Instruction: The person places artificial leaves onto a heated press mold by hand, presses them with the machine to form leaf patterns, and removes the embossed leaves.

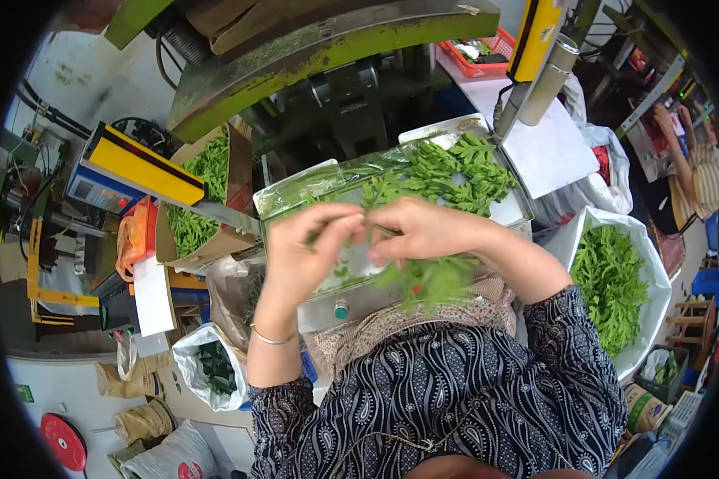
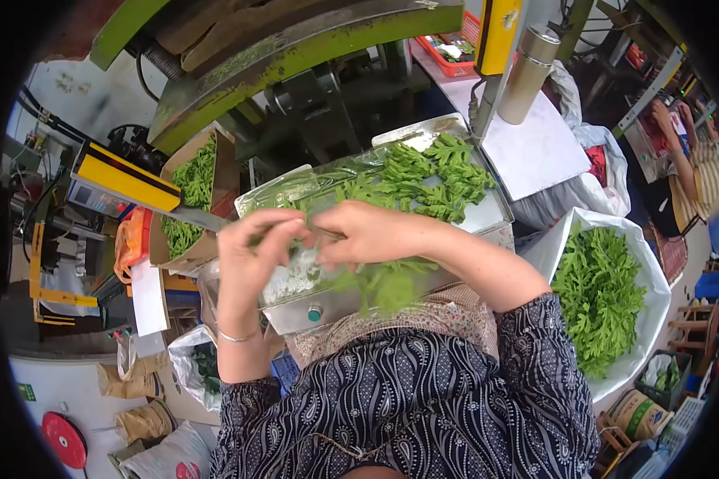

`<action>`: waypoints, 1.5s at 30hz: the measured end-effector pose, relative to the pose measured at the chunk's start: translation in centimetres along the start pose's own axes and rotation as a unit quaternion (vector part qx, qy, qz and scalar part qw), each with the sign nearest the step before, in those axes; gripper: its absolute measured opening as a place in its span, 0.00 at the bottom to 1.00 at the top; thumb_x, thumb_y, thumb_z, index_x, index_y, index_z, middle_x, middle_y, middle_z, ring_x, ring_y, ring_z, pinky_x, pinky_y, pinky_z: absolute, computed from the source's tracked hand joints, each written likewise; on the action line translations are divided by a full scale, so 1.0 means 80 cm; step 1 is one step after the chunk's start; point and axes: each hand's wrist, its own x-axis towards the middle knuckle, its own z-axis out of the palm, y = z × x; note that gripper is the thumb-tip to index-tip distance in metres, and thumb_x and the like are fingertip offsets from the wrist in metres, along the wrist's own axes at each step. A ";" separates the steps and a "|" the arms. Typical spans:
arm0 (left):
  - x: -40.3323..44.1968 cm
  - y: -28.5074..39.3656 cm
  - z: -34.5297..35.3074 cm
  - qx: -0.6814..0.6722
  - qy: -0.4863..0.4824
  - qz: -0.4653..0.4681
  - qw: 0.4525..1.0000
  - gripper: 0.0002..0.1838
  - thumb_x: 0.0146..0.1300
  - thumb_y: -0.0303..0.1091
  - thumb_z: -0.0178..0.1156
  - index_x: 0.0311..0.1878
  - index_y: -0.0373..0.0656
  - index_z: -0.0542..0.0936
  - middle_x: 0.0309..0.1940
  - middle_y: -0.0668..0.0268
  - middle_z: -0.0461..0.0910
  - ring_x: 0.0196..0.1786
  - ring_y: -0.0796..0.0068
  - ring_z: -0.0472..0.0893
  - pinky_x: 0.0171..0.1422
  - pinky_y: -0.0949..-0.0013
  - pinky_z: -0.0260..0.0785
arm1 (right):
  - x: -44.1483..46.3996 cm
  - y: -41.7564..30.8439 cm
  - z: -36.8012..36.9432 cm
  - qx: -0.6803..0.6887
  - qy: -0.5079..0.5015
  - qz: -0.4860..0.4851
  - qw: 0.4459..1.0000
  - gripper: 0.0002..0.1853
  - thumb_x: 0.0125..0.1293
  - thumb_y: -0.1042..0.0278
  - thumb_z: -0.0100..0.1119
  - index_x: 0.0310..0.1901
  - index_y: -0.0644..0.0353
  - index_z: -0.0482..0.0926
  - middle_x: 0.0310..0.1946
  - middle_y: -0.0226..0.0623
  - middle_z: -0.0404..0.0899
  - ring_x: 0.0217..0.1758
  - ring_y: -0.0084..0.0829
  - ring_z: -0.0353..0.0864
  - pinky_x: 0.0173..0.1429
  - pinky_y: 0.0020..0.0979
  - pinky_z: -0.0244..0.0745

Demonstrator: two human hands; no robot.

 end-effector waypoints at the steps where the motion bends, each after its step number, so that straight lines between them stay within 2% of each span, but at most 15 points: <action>1: -0.002 0.000 -0.004 -0.001 0.002 -0.005 1.000 0.08 0.56 0.19 0.62 0.39 0.39 0.83 0.27 0.66 0.84 0.18 0.84 0.72 0.22 0.81 0.63 | -0.004 0.013 0.000 0.018 -0.015 0.040 0.999 0.17 0.57 0.73 0.63 0.49 0.63 0.77 0.36 0.37 0.82 0.31 0.25 0.79 0.36 0.25 0.74; 3: -0.002 0.004 -0.007 -0.028 0.078 -0.026 0.996 0.06 0.58 0.20 0.61 0.38 0.38 0.83 0.26 0.63 0.83 0.18 0.84 0.71 0.20 0.83 0.62 | -0.015 0.034 -0.002 0.053 -0.039 0.120 0.991 0.14 0.59 0.73 0.62 0.47 0.64 0.77 0.31 0.36 0.81 0.27 0.24 0.78 0.33 0.23 0.73; 8: 0.007 -0.005 0.000 -0.054 0.121 -0.065 0.989 0.04 0.59 0.21 0.61 0.38 0.36 0.82 0.25 0.61 0.83 0.18 0.84 0.71 0.20 0.84 0.63 | -0.041 0.052 0.008 0.216 0.056 0.096 0.970 0.08 0.66 0.70 0.55 0.44 0.64 0.77 0.24 0.32 0.77 0.24 0.21 0.75 0.29 0.20 0.68; 14: 0.017 -0.018 0.002 -0.066 0.120 -0.105 0.985 0.03 0.59 0.22 0.62 0.36 0.35 0.82 0.24 0.59 0.82 0.18 0.83 0.72 0.20 0.83 0.63 | -0.057 0.062 0.017 0.244 0.081 0.086 0.963 0.11 0.70 0.61 0.51 0.40 0.61 0.78 0.25 0.28 0.73 0.23 0.18 0.69 0.25 0.18 0.62; 19: 0.018 -0.029 -0.002 -0.019 0.069 -0.114 0.991 0.10 0.58 0.22 0.62 0.44 0.36 0.80 0.31 0.59 0.83 0.23 0.80 0.77 0.23 0.80 0.67 | -0.057 0.076 0.021 0.366 0.101 0.060 0.923 0.13 0.72 0.60 0.48 0.37 0.60 0.77 0.23 0.25 0.70 0.22 0.16 0.65 0.25 0.19 0.60; 22: 0.009 -0.001 0.008 0.235 0.151 0.081 0.957 0.17 0.57 0.22 0.61 0.51 0.37 0.77 0.38 0.60 0.83 0.28 0.76 0.79 0.27 0.77 0.70 | -0.052 0.080 0.016 0.369 0.123 0.021 0.921 0.13 0.73 0.61 0.47 0.35 0.59 0.76 0.21 0.24 0.67 0.22 0.17 0.65 0.25 0.18 0.60; 24: -0.009 0.010 0.022 0.307 0.088 0.131 0.939 0.23 0.56 0.22 0.61 0.57 0.38 0.72 0.41 0.62 0.82 0.32 0.73 0.80 0.30 0.75 0.72 | -0.050 0.081 0.020 0.373 0.126 0.014 0.919 0.13 0.73 0.62 0.46 0.35 0.59 0.76 0.21 0.23 0.66 0.22 0.17 0.64 0.26 0.17 0.60; 26: -0.020 0.007 0.033 0.297 0.005 0.117 0.948 0.27 0.55 0.21 0.61 0.61 0.39 0.69 0.43 0.63 0.82 0.33 0.72 0.80 0.32 0.73 0.73 | -0.046 0.075 0.025 0.332 0.079 0.002 0.940 0.13 0.73 0.63 0.45 0.34 0.58 0.75 0.21 0.23 0.65 0.21 0.17 0.65 0.25 0.17 0.60; 28: -0.025 -0.013 0.037 0.253 -0.094 0.152 0.951 0.22 0.55 0.20 0.60 0.55 0.40 0.74 0.33 0.63 0.81 0.22 0.77 0.71 0.27 0.77 0.66 | -0.042 0.068 0.028 0.292 0.036 -0.013 0.956 0.12 0.74 0.64 0.43 0.33 0.57 0.74 0.20 0.23 0.65 0.21 0.18 0.65 0.24 0.17 0.61; 29: -0.028 -0.014 0.034 0.253 -0.094 0.150 0.951 0.22 0.55 0.20 0.60 0.55 0.40 0.74 0.33 0.63 0.81 0.22 0.77 0.71 0.27 0.77 0.66 | -0.042 0.066 0.027 0.293 0.035 -0.012 0.955 0.12 0.74 0.64 0.43 0.33 0.57 0.74 0.20 0.23 0.65 0.21 0.18 0.65 0.24 0.17 0.61; 33: -0.046 -0.007 0.023 0.271 -0.203 0.133 0.931 0.11 0.58 0.24 0.60 0.44 0.42 0.72 0.24 0.68 0.76 0.22 0.75 0.74 0.23 0.73 0.68 | -0.054 0.053 0.013 0.126 -0.118 -0.015 0.985 0.13 0.74 0.65 0.41 0.31 0.56 0.71 0.20 0.26 0.68 0.19 0.18 0.66 0.22 0.19 0.62; 36: -0.054 0.002 0.015 0.209 -0.221 0.152 0.940 0.07 0.60 0.25 0.58 0.36 0.44 0.69 0.21 0.70 0.73 0.18 0.77 0.71 0.18 0.74 0.63 | -0.055 0.029 0.016 0.119 -0.171 -0.024 0.978 0.13 0.74 0.65 0.40 0.29 0.55 0.68 0.19 0.29 0.70 0.18 0.18 0.67 0.20 0.21 0.63; 38: -0.060 0.001 0.008 0.159 -0.337 0.178 0.911 0.06 0.60 0.26 0.56 0.35 0.44 0.69 0.19 0.70 0.72 0.15 0.77 0.68 0.16 0.73 0.59 | -0.054 0.013 0.013 0.056 -0.313 0.043 0.947 0.10 0.71 0.71 0.47 0.29 0.57 0.68 0.18 0.31 0.73 0.16 0.24 0.68 0.19 0.25 0.64; 43: -0.086 -0.001 0.002 0.057 -0.360 0.151 0.919 0.09 0.54 0.24 0.61 0.33 0.47 0.71 0.14 0.72 0.65 0.15 0.78 0.64 0.18 0.74 0.55 | -0.067 -0.020 0.025 -0.089 -0.319 0.000 0.944 0.11 0.70 0.74 0.48 0.27 0.55 0.63 0.16 0.33 0.71 0.14 0.27 0.65 0.18 0.25 0.60; 45: -0.087 -0.008 0.002 0.054 -0.364 0.151 0.918 0.09 0.53 0.24 0.61 0.32 0.47 0.71 0.14 0.72 0.65 0.15 0.78 0.64 0.18 0.74 0.55 | -0.066 -0.019 0.027 -0.069 -0.335 0.068 0.937 0.09 0.69 0.73 0.44 0.29 0.60 0.63 0.17 0.38 0.70 0.18 0.39 0.69 0.24 0.36 0.66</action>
